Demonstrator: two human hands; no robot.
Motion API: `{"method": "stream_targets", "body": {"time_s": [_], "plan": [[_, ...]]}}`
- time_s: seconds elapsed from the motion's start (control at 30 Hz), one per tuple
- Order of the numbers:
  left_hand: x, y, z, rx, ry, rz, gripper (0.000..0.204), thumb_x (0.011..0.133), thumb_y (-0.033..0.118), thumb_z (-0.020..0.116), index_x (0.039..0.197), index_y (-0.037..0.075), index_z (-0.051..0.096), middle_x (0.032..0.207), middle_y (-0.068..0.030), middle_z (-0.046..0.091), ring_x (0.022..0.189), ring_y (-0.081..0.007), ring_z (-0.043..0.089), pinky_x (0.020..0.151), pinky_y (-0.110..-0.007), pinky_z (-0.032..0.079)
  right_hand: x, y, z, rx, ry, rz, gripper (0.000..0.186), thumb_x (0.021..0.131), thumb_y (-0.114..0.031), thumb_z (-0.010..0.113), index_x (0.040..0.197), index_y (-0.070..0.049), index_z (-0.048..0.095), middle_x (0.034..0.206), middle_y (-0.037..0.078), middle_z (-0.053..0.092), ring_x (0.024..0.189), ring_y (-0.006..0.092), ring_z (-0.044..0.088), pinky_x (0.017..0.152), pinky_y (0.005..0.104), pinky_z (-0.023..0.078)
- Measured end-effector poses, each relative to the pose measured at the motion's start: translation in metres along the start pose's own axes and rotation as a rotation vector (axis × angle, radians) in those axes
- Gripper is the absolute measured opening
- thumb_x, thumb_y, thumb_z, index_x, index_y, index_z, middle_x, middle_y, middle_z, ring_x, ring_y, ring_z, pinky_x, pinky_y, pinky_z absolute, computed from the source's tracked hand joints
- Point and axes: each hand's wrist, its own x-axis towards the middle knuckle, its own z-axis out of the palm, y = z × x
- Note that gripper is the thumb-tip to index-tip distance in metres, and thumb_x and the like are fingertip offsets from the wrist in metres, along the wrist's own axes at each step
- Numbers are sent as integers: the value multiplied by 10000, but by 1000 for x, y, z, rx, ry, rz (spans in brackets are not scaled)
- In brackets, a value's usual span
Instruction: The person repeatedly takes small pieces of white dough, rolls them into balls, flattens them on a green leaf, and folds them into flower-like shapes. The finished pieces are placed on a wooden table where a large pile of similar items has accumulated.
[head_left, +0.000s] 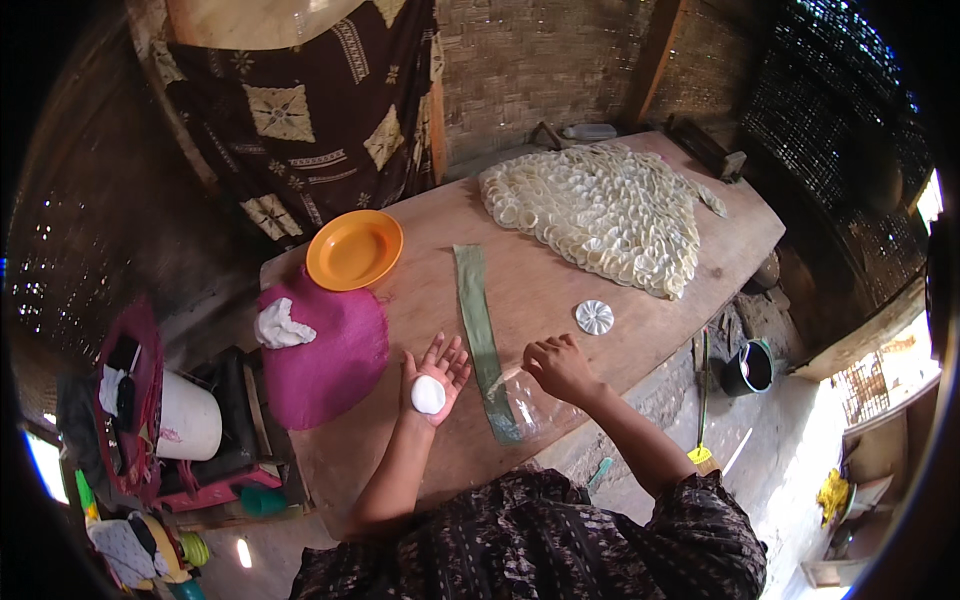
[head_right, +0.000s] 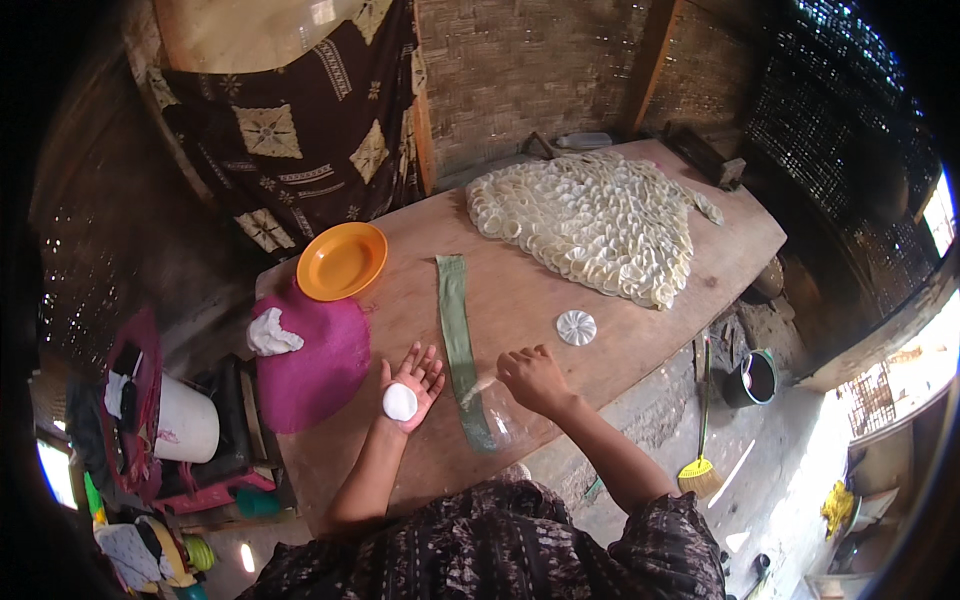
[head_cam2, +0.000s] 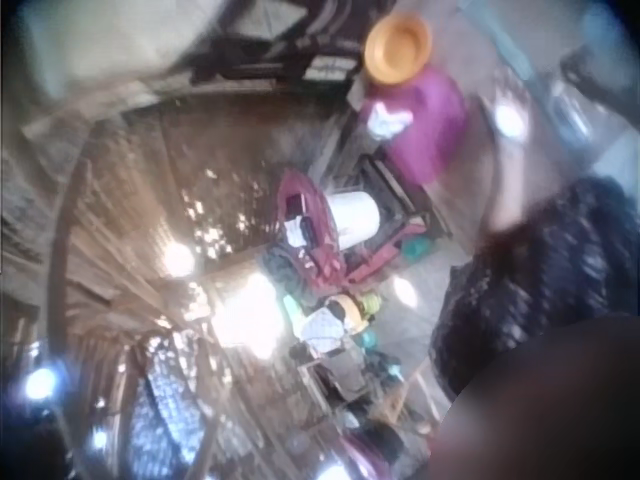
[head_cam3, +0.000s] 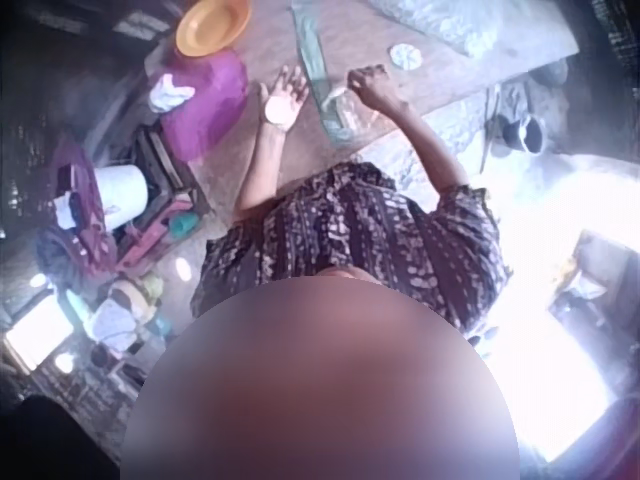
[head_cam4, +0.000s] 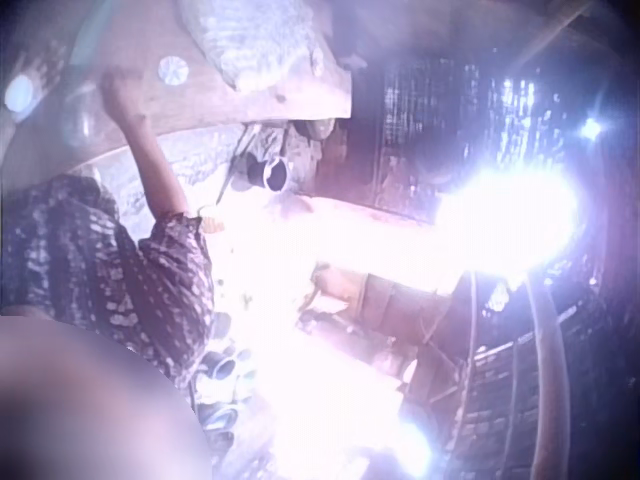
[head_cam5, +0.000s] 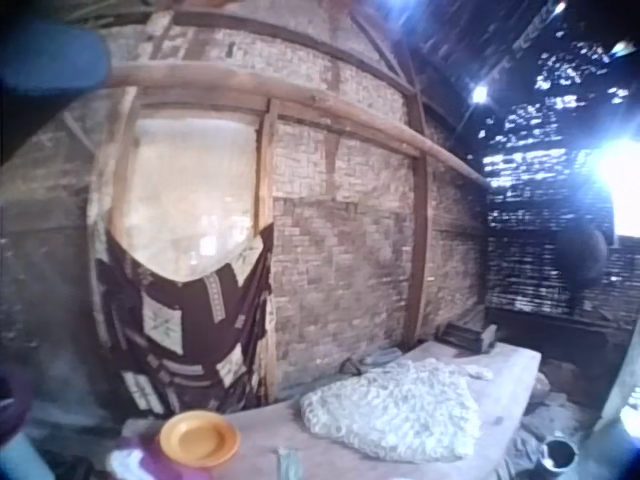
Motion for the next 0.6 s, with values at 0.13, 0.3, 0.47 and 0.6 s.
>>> {"method": "stream_targets", "body": {"time_s": [0.13,0.3,0.47,0.6], "plan": [[10,-10,2,-30,-44,-5,685,954,654,307,1411,148,380,1426,-99,390,1211,-275,444,1044,-442,383,-12,-13,-30,1014,85,201,169,902,-139,661,1029,-63,579,964,73,649,729,241,671,665,337,532],[18,-35,5,4,-114,46,677,961,631,340,1427,141,360,1437,-85,395,1190,-278,458,1012,-452,405,-24,-22,-45,1940,57,402,235,955,-125,607,1145,-9,532,948,19,600,774,112,603,698,220,514],[18,-61,24,163,-77,90,638,932,645,419,1363,175,446,1391,-35,459,1162,-233,492,978,-416,425,-27,-65,11,1702,-57,552,271,947,-213,635,1072,27,618,782,-2,586,676,84,548,608,221,450],[-1,-63,36,164,65,88,621,920,652,443,1333,189,455,1291,-20,499,1098,-211,505,960,-404,433,-38,-89,35,1360,-14,481,380,888,-300,715,1053,31,626,798,22,612,674,65,531,599,224,425]]}}
